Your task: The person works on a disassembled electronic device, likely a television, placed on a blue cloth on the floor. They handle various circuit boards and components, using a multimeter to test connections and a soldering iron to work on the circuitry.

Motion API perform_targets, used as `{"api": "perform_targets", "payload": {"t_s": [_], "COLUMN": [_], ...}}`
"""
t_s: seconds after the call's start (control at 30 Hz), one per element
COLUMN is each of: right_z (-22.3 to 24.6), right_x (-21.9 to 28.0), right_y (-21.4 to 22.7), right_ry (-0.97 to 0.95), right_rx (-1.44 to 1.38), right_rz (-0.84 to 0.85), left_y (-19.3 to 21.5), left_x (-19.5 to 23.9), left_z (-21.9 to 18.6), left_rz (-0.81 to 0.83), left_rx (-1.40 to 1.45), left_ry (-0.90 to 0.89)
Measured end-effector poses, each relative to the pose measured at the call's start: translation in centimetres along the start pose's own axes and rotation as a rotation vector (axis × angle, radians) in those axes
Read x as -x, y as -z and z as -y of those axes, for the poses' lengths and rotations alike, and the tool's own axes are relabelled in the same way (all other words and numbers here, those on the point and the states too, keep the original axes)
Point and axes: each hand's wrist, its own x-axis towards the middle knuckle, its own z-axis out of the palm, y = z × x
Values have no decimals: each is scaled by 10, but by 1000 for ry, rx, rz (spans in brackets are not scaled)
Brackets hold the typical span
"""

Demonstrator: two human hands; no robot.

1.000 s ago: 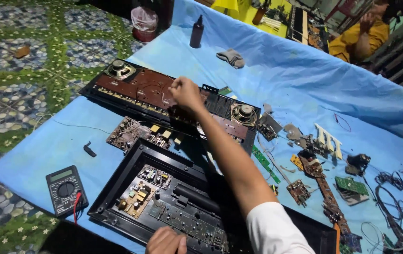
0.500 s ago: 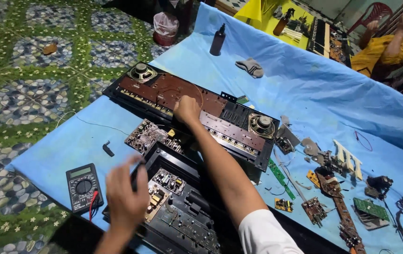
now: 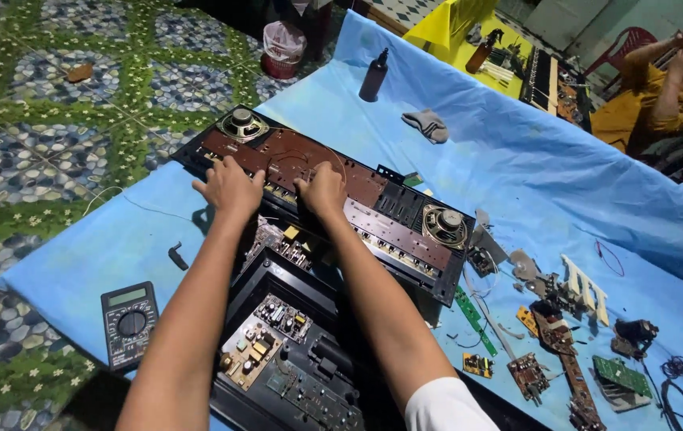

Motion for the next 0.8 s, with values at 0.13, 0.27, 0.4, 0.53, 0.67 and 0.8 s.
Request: {"api": "perform_targets", "payload": {"t_s": [0.13, 0.27, 0.4, 0.53, 0.67, 0.8], "right_z": [-23, -31, -53, -43, -57, -42], "right_x": [-14, -20, -35, -12, -13, 17], "right_y": [-16, -16, -43, -15, 0, 63], "right_ry": [5, 50, 98, 108, 72, 18], "right_rx": [30, 80, -61, -377, -907, -1257], "right_rz": [-6, -44, -112, -189, -229, -88], "left_y": [-36, -53, -72, -61, 16, 80], "left_x": [-10, -10, -5, -5, 21, 53], "left_z": [-2, -12, -28, -35, -75, -102], "left_rz": [-63, -105, -114, -429, -443, -353], "left_rx": [-42, 0, 93, 172, 595, 992], "left_ry": [-38, -181, -263, -288, -410, -434]}}
